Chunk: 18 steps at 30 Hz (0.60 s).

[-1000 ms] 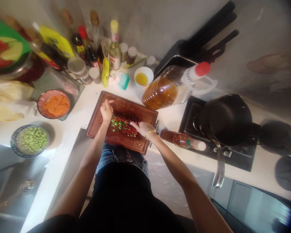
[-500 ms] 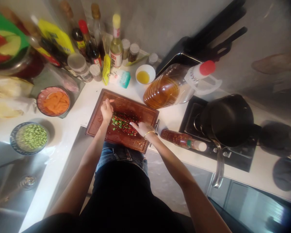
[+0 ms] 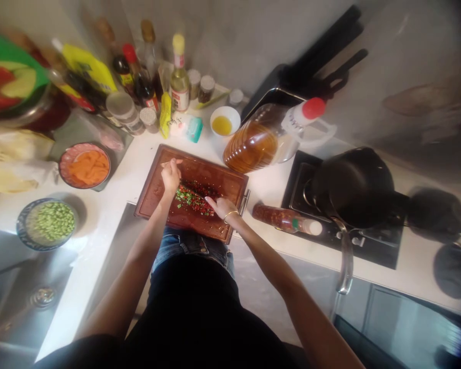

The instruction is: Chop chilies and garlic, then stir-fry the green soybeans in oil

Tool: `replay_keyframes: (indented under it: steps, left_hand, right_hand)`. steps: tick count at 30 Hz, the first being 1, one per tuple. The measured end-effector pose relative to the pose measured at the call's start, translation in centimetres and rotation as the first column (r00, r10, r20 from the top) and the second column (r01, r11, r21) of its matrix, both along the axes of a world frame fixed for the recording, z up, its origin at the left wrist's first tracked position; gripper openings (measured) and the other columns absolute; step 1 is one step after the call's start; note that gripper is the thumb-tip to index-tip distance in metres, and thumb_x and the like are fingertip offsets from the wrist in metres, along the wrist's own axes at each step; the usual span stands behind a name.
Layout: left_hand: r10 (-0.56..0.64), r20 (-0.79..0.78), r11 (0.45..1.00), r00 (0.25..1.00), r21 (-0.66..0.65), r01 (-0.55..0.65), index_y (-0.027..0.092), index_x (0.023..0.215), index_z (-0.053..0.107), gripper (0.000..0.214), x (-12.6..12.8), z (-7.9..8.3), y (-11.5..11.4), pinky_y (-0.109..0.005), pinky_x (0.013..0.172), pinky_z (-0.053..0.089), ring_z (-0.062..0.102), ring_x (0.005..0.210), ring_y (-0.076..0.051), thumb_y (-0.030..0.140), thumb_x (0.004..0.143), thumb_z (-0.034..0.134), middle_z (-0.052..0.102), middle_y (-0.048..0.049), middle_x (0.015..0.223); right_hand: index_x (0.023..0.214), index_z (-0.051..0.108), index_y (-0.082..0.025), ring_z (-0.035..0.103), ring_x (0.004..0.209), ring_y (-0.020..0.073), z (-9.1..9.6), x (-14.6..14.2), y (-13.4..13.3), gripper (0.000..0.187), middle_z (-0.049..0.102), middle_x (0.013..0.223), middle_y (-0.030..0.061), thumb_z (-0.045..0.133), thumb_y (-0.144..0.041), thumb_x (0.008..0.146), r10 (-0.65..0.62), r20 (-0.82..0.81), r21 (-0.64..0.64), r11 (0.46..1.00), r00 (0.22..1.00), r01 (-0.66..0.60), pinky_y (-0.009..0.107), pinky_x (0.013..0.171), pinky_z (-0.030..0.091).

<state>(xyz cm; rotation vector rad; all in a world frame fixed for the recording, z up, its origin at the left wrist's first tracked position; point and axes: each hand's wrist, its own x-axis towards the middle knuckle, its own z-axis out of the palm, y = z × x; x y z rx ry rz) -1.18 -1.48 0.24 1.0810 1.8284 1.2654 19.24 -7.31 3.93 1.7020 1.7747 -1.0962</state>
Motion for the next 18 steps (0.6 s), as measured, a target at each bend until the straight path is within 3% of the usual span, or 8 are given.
replay_keyframes:
  steps: [5,13,18]
  left_hand:
    - [0.061,0.106,0.998,0.993,0.029,-0.064,0.013,0.093,0.070,0.060,-0.3,1.1,-0.6,-0.023,0.041,0.029,0.038,0.036,-0.008,0.059,0.096,0.032,0.039,0.0060,0.042]
    - [0.074,0.033,0.997,0.997,-0.013,-0.074,0.013,0.096,0.068,0.057,-0.3,0.1,-2.6,-0.021,0.044,0.031,0.040,0.039,-0.007,0.057,0.096,0.033,0.040,0.0064,0.043]
    - [0.085,-0.017,0.996,0.996,0.002,-0.084,0.011,0.105,0.066,0.059,0.2,1.2,-1.8,-0.022,0.042,0.030,0.037,0.037,-0.008,0.053,0.098,0.026,0.040,0.0065,0.043]
  right_hand:
    - [0.088,0.076,-0.014,0.069,0.097,0.0278,1.9,0.4,0.9,0.095,0.073,0.099,0.0187,0.007,-0.079,0.086,0.052,-0.061,0.051,0.998,0.997,-0.049,0.031,0.083,0.049]
    - [0.094,0.077,-0.015,0.070,0.093,0.0272,-0.4,0.0,0.0,0.094,0.074,0.099,0.0180,0.011,-0.082,0.084,0.051,-0.012,0.068,0.996,0.999,-0.051,0.031,0.077,0.051]
    - [0.090,0.077,-0.016,0.070,0.092,0.0294,0.7,1.4,0.8,0.095,0.074,0.097,0.0189,0.012,-0.084,0.082,0.045,-0.068,0.120,0.992,0.997,-0.037,0.033,0.077,0.051]
